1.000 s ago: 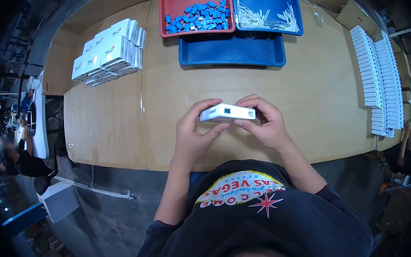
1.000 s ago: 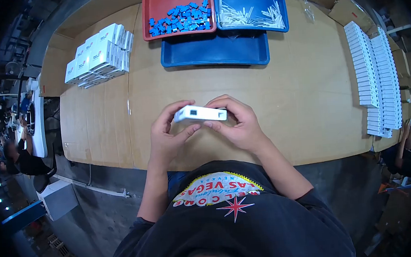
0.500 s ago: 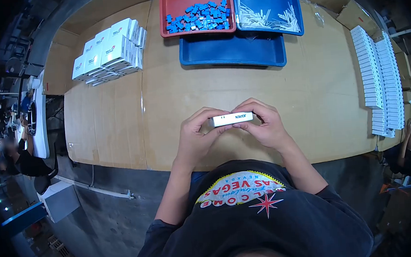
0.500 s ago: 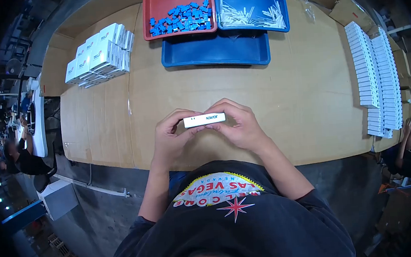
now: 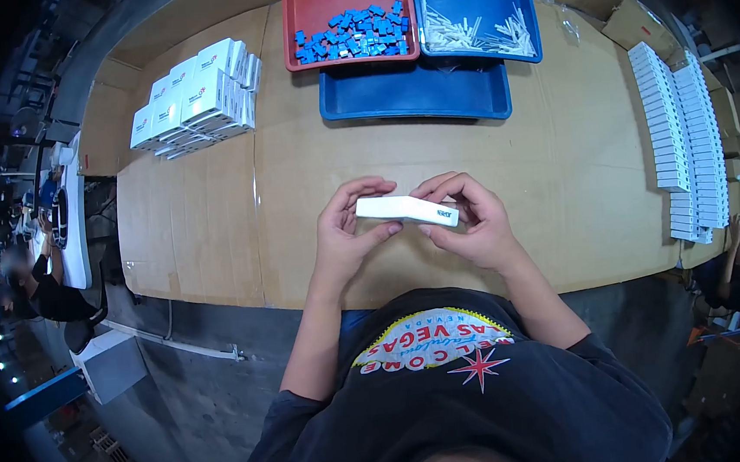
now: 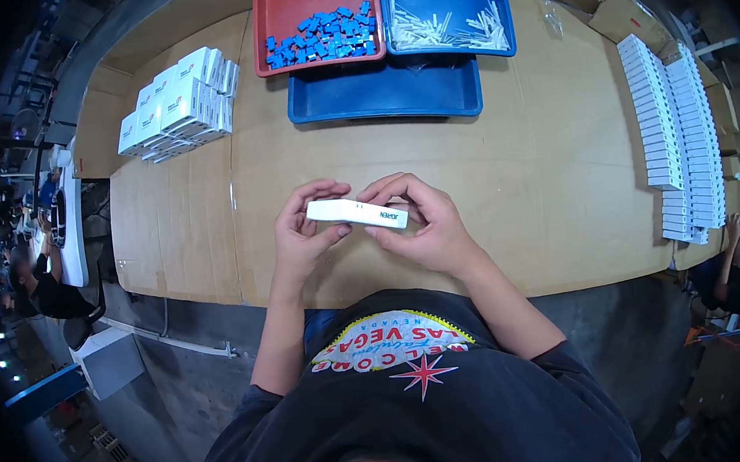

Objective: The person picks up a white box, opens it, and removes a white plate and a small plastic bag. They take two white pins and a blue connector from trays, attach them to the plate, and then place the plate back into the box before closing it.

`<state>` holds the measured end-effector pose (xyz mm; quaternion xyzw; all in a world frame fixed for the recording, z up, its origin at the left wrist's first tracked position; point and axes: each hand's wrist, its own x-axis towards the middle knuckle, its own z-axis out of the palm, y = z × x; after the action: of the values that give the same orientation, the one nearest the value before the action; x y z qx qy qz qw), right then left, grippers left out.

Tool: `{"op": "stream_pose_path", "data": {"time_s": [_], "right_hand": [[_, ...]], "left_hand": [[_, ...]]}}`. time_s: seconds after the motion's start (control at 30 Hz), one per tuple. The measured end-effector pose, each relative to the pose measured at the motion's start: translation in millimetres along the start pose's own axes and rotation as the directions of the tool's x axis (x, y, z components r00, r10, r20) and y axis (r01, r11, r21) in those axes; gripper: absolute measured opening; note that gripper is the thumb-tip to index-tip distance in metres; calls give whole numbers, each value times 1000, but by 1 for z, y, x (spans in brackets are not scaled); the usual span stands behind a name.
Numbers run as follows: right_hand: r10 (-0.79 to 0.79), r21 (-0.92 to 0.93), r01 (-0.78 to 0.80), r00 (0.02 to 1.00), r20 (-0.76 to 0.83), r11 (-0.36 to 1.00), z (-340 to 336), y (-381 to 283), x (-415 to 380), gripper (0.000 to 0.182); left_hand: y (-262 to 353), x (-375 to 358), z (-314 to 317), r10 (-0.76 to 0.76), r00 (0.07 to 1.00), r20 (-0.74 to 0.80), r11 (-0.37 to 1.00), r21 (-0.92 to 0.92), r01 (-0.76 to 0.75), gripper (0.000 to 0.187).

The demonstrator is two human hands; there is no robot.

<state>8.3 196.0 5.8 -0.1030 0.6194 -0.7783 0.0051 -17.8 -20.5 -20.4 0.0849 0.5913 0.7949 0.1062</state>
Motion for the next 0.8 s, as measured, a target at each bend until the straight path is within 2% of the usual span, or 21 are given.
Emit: {"op": "stream_pose_path", "data": {"time_s": [0.1, 0.2, 0.3, 0.4, 0.5, 0.6, 0.67, 0.7, 0.8], "right_hand": [[105, -94, -105, 994, 5, 990, -4, 4, -1, 32], [15, -458, 45, 992, 126, 888, -7, -5, 7, 29], [62, -440, 16, 984, 164, 898, -8, 1, 3, 27], [124, -440, -60, 985, 117, 896, -10, 14, -3, 27], [132, -456, -83, 988, 76, 886, -12, 20, -5, 25], [143, -408, -137, 990, -16, 903, -11, 29, -4, 20], [199, -73, -203, 978, -66, 976, -11, 35, -3, 18], [231, 102, -222, 970, -78, 970, -11, 37, -2, 18], [53, 244, -54, 999, 11, 968, -18, 42, 2, 25]], "left_hand": [[-4, -11, -9, -97, 994, 43, 995, -16, 98, 41], [3, -9, -5, 31, 995, 93, 980, 194, -49, 35], [9, -13, 0, -61, 995, 80, 957, 287, 36, 34], [14, -12, -1, -92, 987, 131, 887, 461, 22, 36], [12, -7, 4, -28, 988, 152, 851, 522, -56, 35], [-1, -6, 8, 4, 998, 65, 896, 443, -33, 50], [-1, -1, 16, 79, 997, 7, 951, 300, -78, 66], [-1, 1, 18, 113, 993, -30, 968, 227, -104, 74], [-7, 0, 11, 37, 996, 77, 988, 147, -48, 94]]}}
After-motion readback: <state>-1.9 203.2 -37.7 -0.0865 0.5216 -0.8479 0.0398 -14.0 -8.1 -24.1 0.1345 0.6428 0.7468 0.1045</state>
